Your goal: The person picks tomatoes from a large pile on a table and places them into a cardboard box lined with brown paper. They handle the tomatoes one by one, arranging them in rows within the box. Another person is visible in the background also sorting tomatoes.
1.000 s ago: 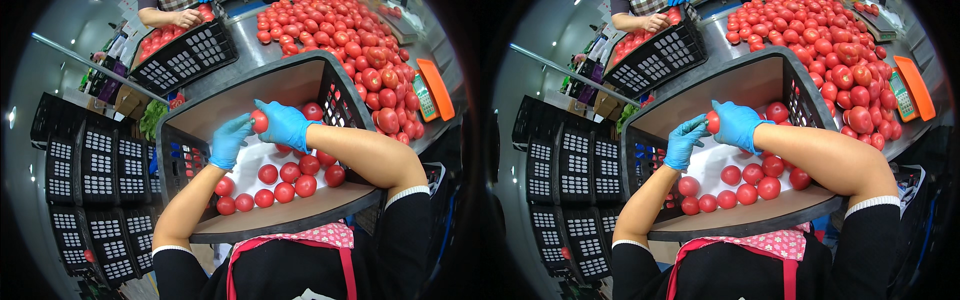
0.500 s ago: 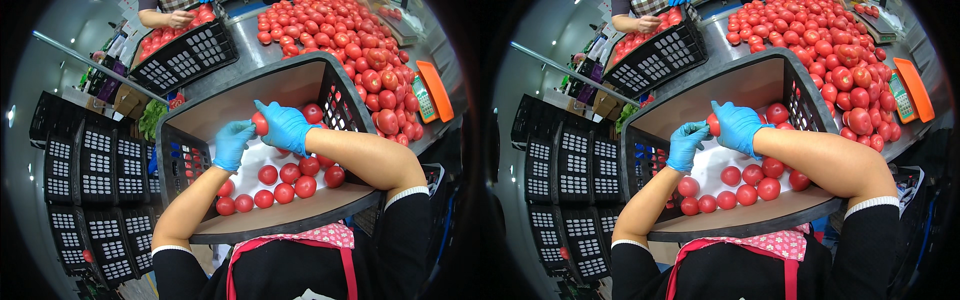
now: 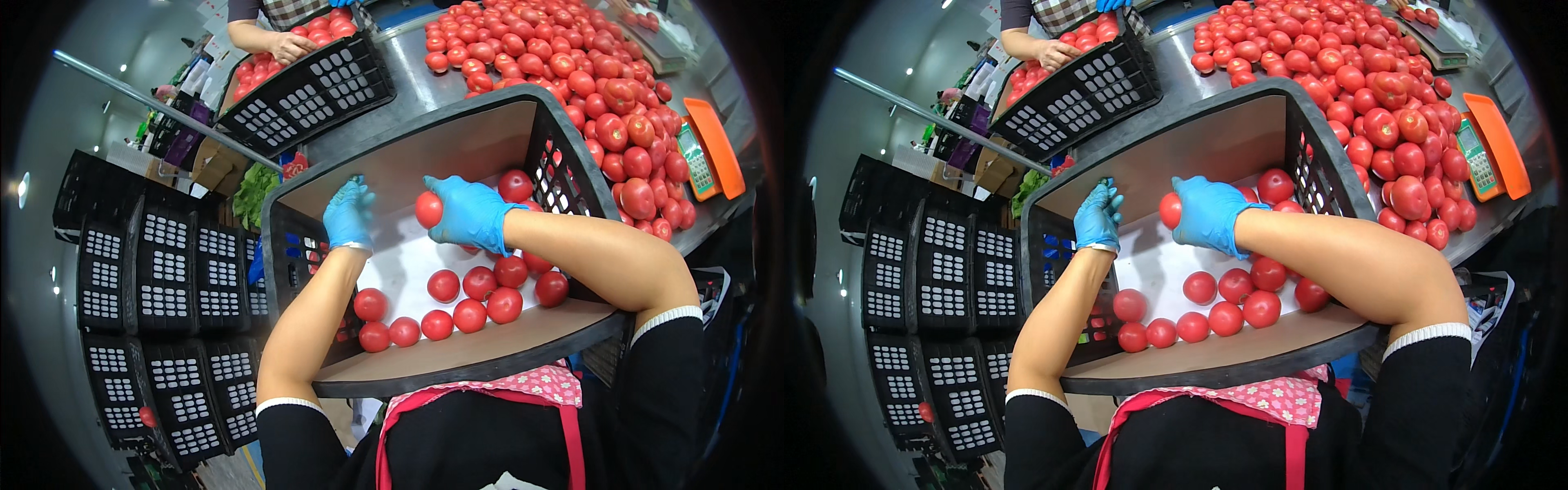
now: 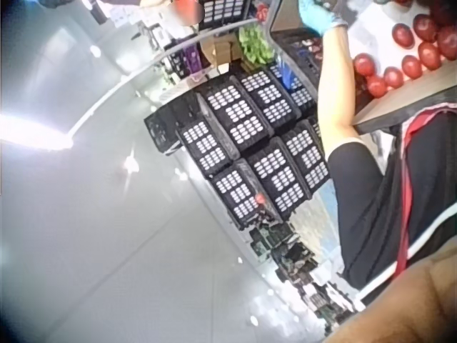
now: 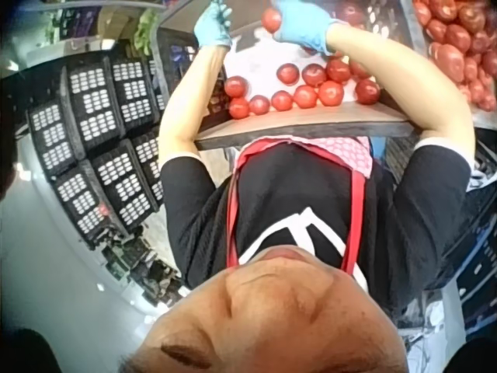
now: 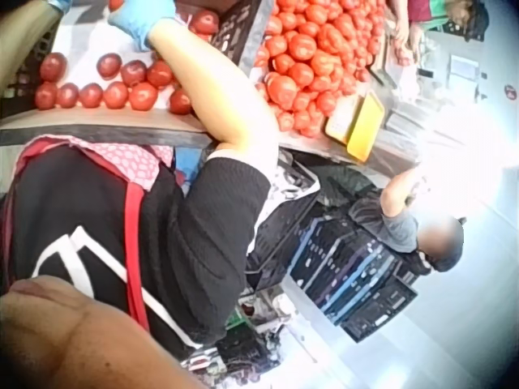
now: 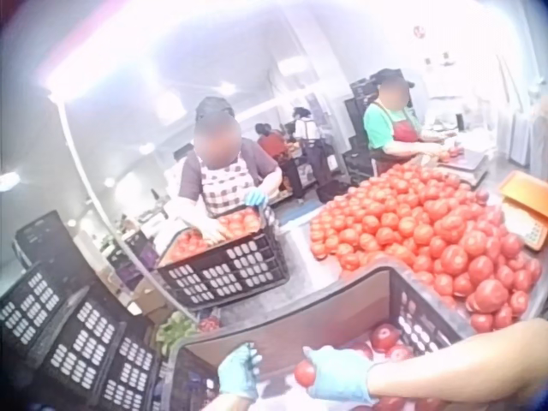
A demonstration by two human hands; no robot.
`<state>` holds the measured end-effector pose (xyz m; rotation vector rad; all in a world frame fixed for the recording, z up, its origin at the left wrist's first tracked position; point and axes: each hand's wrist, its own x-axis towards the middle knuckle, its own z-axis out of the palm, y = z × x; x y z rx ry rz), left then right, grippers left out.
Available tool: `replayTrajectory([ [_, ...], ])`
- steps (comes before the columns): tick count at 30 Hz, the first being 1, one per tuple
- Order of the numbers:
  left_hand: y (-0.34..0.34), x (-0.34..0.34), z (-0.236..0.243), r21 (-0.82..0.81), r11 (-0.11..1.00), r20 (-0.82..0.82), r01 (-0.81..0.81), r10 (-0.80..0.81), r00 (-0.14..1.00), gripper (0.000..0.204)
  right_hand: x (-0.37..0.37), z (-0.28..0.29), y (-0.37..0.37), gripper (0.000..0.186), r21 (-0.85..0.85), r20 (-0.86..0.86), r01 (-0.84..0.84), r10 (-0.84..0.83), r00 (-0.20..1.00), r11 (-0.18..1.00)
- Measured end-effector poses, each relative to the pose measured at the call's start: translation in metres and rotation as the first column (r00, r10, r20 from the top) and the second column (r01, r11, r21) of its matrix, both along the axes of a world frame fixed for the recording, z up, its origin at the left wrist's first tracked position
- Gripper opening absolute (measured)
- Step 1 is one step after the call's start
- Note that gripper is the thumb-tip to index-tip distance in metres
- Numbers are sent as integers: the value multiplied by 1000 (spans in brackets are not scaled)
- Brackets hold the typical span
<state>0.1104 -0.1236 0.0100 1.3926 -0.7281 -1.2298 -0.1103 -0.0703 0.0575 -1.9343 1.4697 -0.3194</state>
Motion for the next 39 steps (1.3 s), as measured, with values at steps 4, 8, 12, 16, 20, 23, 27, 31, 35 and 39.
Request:
replayTrajectory([
  [4,-12,6,-12,-17,999,-17,-50,50,999,16,8,-16,7,85,-13,-34,-85,84,996,996],
  [8,-6,3,-5,69,997,-7,-35,36,999,20,11,-19,10,85,25,-46,-124,125,991,992],
  [12,-3,-3,8,122,991,121,-47,32,992,30,10,-21,8,85,1,-17,-115,115,993,993],
  [16,1,-8,11,246,967,179,-64,19,984,46,9,-17,11,86,4,-7,-104,105,994,995],
  [20,-2,0,1,384,923,207,-1,-85,975,62,10,-10,12,88,32,11,-115,115,993,993],
  [23,-6,4,0,441,894,170,76,-167,971,63,9,-13,9,87,26,79,-99,97,992,995],
  [27,-1,2,12,390,887,58,246,-290,955,59,8,-21,0,86,106,417,-51,2,909,993],
  [31,38,-5,31,27,803,107,595,-594,797,41,10,-24,-5,84,210,673,-129,-48,738,969],
  [35,57,-8,53,-44,760,-65,649,-650,757,52,5,-6,-4,64,353,820,-297,-140,555,887],
  [39,60,0,54,-21,700,-98,714,-712,695,56,8,-10,-7,70,502,801,-328,-286,526,800],
])
